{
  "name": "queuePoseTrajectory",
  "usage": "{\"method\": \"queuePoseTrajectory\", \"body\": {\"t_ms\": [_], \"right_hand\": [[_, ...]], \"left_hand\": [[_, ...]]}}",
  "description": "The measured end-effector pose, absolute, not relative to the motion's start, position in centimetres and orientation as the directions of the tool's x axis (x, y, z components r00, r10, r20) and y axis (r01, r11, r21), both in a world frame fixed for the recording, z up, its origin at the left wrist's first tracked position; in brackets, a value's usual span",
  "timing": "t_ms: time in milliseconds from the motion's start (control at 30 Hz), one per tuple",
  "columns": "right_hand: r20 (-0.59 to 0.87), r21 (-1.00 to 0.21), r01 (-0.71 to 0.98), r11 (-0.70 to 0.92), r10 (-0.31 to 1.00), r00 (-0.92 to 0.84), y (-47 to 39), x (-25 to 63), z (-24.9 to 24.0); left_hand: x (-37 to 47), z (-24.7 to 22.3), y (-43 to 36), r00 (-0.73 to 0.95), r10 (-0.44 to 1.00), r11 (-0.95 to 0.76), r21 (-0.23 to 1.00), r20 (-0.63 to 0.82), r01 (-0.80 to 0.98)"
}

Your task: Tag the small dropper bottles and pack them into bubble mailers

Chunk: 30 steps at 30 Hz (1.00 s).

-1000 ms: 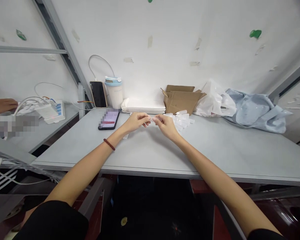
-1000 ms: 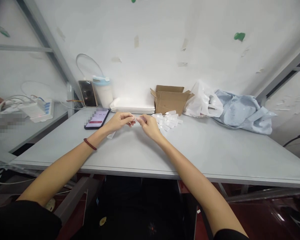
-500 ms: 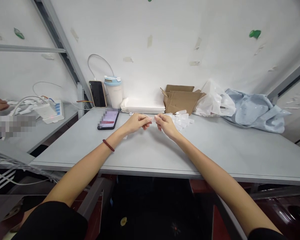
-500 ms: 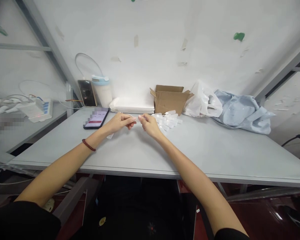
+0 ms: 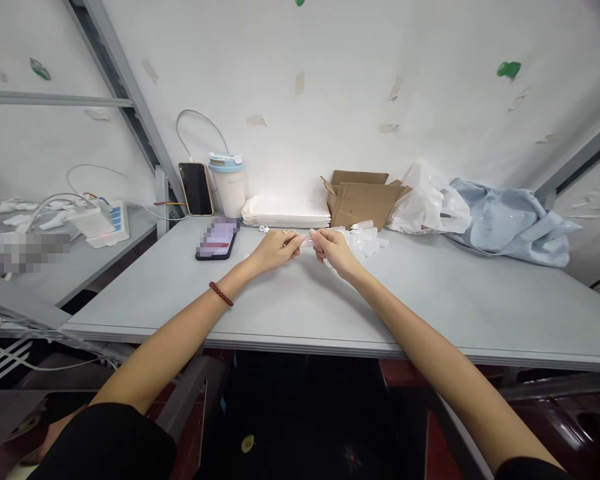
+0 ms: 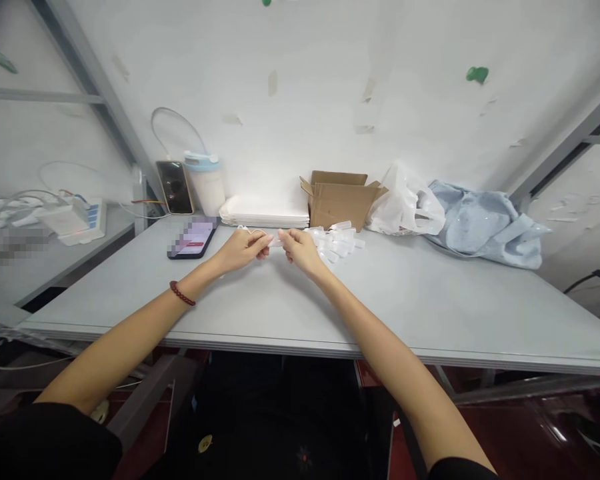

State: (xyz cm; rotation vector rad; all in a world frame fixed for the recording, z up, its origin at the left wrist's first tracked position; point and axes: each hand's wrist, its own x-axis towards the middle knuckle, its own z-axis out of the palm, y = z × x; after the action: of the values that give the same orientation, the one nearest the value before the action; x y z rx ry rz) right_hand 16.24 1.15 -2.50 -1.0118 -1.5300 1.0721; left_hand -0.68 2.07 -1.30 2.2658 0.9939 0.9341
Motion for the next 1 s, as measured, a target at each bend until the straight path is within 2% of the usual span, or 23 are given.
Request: {"method": "queuePoseTrajectory", "body": {"t_ms": [100,167,233,333,433,567,667,733,800,867,933,1000], "right_hand": [[0.463,-0.783,0.388,0.487,0.872,-0.16,0.7,15.9,-2.8],[0.534,-0.676,0.487,0.553,0.823,-0.193,0.4,15.8,-2.8],[0.545,-0.659,0.499,0.563,0.814,-0.198,0.2,15.8,-2.7],[0.489,-0.754,0.421,0.505,0.858,-0.154,0.6,15.8,-2.5],[0.362,-0.89,0.252,0.379,0.925,-0.11,1.0,15.8,-2.4],[0.167,-0.984,0.038,0.172,0.98,-0.109,0.8,15.7,-1.9],[0.053,-0.999,-0.002,0.053,0.987,-0.153,0.5,15.7,-1.4],[0.01,-1.0,0.014,0.012,0.986,-0.165,0.5,15.8,-1.3],[0.037,-0.996,0.078,0.049,0.99,-0.136,0.7,16.0,-1.5],[0.183,-0.954,0.229,0.193,0.981,-0.065,1.0,16.3,-1.7],[0.384,-0.83,0.437,0.347,0.923,-0.003,1.5,16.7,-1.9],[0.519,-0.686,0.611,0.395,0.854,0.03,1.9,17.3,-2.0]], "left_hand": [[-0.9,-1.3,2.3,0.517,0.827,-0.47,0.777,0.221,0.42],[-0.9,-1.2,2.3,0.532,0.839,-0.364,0.843,0.112,0.396],[-0.7,-1.1,2.2,0.527,0.846,-0.304,0.882,0.077,0.359],[0.0,-1.2,1.7,0.456,0.872,-0.351,0.878,0.179,0.327],[0.8,-1.7,1.3,0.345,0.849,-0.522,0.735,0.4,0.433],[1.0,-2.9,1.3,0.355,0.672,-0.687,0.369,0.65,0.626],[0.6,-3.5,1.7,0.448,0.525,-0.744,0.133,0.724,0.655],[0.5,-3.6,1.8,0.507,0.484,-0.757,0.05,0.713,0.652],[0.5,-3.4,1.9,0.522,0.515,-0.746,0.055,0.68,0.664],[0.5,-3.0,2.0,0.498,0.594,-0.722,0.147,0.632,0.676],[0.1,-2.3,2.3,0.473,0.682,-0.69,0.277,0.558,0.668],[-0.9,-1.3,2.7,0.452,0.758,-0.637,0.381,0.471,0.67]]}}
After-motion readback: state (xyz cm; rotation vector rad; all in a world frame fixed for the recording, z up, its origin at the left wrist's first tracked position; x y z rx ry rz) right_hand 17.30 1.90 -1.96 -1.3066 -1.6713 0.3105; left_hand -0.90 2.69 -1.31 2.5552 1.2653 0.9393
